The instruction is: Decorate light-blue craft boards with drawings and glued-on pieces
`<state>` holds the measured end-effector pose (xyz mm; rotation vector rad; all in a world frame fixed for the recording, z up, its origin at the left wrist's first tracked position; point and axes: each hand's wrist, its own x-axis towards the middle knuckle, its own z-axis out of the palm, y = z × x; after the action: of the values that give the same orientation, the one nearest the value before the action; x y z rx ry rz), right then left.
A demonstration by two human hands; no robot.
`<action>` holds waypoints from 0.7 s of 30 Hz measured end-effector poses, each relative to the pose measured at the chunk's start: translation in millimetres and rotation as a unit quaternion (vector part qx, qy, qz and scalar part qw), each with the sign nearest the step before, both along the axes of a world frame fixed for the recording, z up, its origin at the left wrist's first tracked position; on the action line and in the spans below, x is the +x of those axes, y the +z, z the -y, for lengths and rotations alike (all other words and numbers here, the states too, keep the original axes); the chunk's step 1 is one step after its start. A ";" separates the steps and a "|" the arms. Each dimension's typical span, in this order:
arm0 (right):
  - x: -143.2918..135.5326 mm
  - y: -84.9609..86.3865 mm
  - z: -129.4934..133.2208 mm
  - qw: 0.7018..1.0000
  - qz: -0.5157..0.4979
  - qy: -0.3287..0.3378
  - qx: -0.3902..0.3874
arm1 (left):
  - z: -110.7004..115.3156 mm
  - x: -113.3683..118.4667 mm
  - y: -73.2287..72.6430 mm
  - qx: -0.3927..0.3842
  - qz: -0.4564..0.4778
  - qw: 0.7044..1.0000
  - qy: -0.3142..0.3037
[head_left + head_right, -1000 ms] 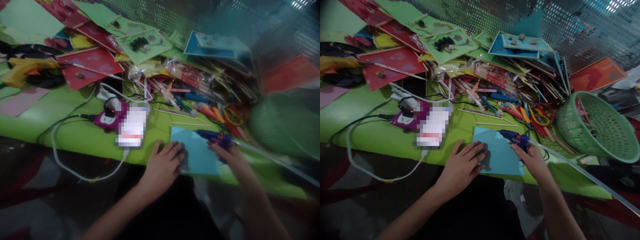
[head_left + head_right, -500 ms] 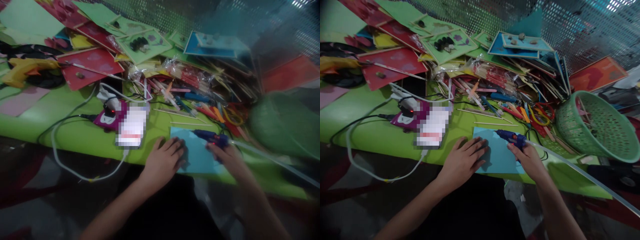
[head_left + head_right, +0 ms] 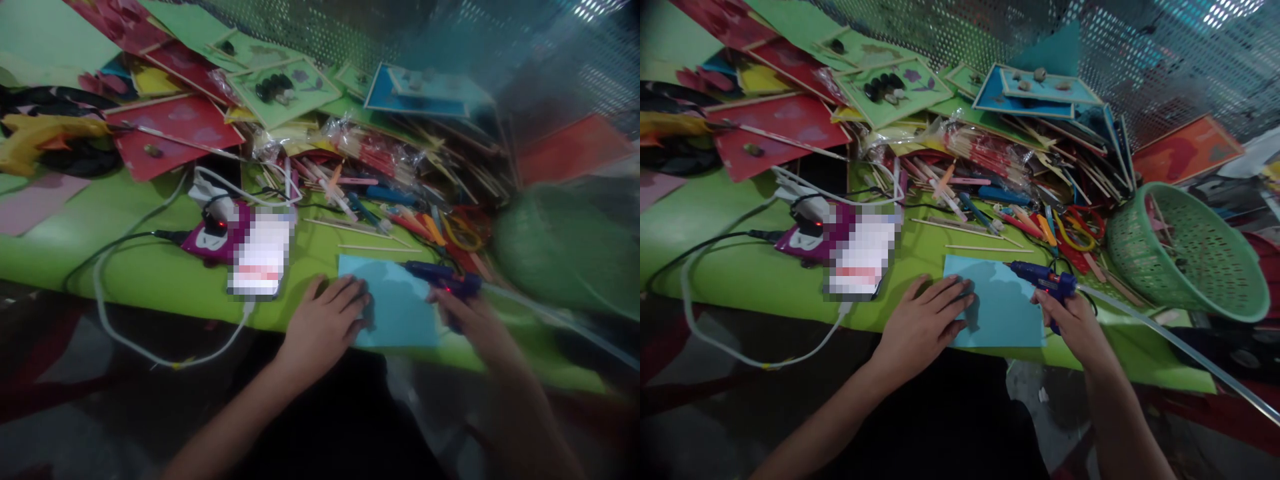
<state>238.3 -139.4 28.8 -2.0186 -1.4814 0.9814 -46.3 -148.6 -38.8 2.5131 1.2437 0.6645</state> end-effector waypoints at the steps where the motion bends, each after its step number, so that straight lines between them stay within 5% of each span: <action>1: -0.7 0.4 -0.1 1.000 -0.003 -0.002 0.001 | -0.1 0.1 -0.1 0.000 0.001 1.000 0.000; 21: -3.3 -3.4 -3.8 0.998 0.054 0.009 0.010 | -0.5 -0.7 -0.6 0.002 0.007 1.000 -0.004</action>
<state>235.0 -135.6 25.4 -2.0774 -1.5617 0.8723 -47.0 -148.1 -39.5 2.5110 1.2284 0.6813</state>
